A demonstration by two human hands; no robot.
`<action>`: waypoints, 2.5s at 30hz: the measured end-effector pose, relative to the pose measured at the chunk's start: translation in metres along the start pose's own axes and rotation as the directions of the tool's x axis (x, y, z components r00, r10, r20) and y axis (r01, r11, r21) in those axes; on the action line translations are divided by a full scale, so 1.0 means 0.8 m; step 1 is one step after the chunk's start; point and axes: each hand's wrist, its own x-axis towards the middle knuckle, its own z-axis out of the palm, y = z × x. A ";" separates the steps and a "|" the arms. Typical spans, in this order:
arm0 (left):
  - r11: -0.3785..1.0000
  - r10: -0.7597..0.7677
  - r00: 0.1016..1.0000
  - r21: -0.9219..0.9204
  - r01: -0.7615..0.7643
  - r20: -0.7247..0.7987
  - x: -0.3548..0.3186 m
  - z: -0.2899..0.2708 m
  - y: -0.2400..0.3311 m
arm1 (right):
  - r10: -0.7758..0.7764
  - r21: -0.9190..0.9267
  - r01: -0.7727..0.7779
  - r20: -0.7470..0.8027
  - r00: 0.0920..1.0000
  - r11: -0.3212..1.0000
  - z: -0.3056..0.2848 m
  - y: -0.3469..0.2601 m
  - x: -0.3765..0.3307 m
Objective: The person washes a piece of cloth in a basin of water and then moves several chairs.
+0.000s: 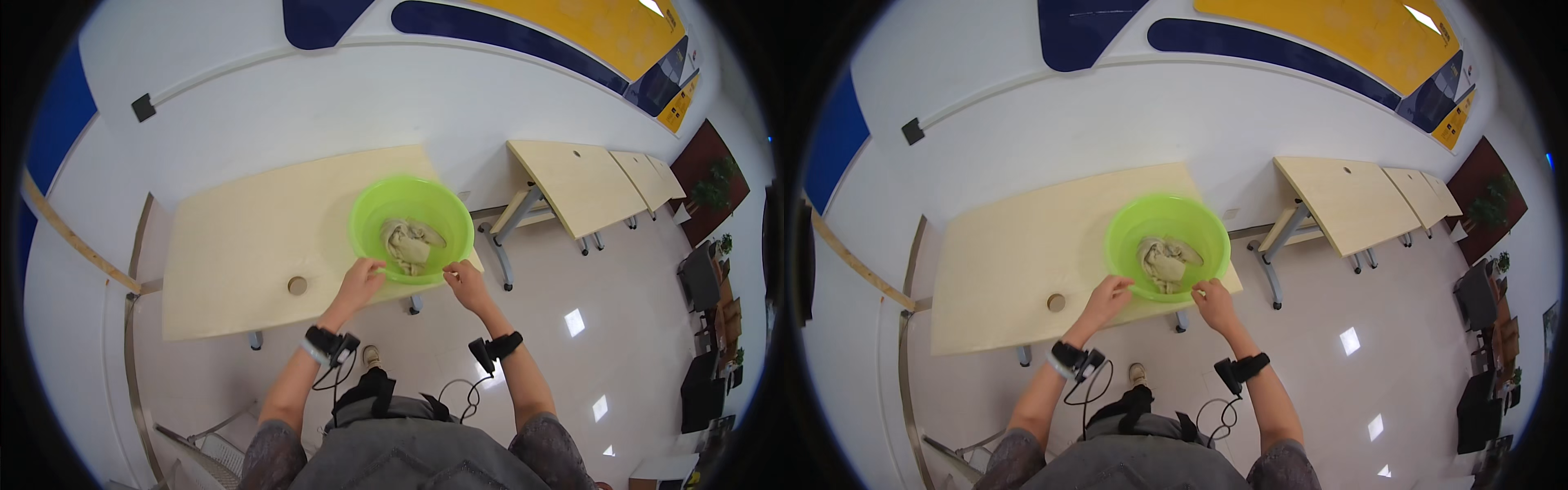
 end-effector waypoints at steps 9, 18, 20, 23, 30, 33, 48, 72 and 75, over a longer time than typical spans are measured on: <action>0.891 -0.385 0.919 0.289 0.349 0.077 0.222 0.017 -0.068 | 0.106 -0.245 -0.085 0.077 0.991 0.966 0.062 0.106 0.187; 0.896 -0.442 0.887 0.023 0.443 0.131 0.263 0.017 -0.136 | 0.107 -0.023 -0.105 0.334 0.936 0.994 0.103 0.119 0.322; 0.892 -0.447 0.887 -0.007 0.451 0.115 0.260 0.002 -0.114 | 0.177 -0.142 -0.142 0.274 0.945 0.980 0.090 0.130 0.340; 0.879 -0.429 0.902 0.211 0.429 -0.049 0.265 0.008 -0.099 | 0.120 -0.339 -0.030 0.248 0.961 0.940 0.106 0.123 0.335; 0.864 -0.501 0.866 -0.053 0.501 0.014 0.266 0.034 -0.130 | -0.045 -0.504 0.161 0.235 0.971 0.849 0.111 0.131 0.335; 0.845 -0.494 0.852 -0.330 0.421 -0.177 0.269 0.066 -0.143 | -0.070 -0.336 0.208 0.380 0.922 0.918 0.121 0.120 0.322; 0.293 -0.691 0.723 -0.902 0.318 0.030 0.295 0.118 -0.115 | 0.079 0.105 -0.079 0.002 0.997 0.991 0.122 0.066 0.341; 0.639 -0.506 0.703 -0.765 -0.084 -0.500 0.223 -0.002 -0.091 | 0.122 0.250 -0.183 0.240 0.963 0.951 0.023 0.149 0.355; 0.524 -0.512 0.751 -0.844 -0.112 -0.417 0.213 -0.028 -0.074 | -0.035 0.091 0.015 0.228 0.973 0.996 0.017 0.158 0.343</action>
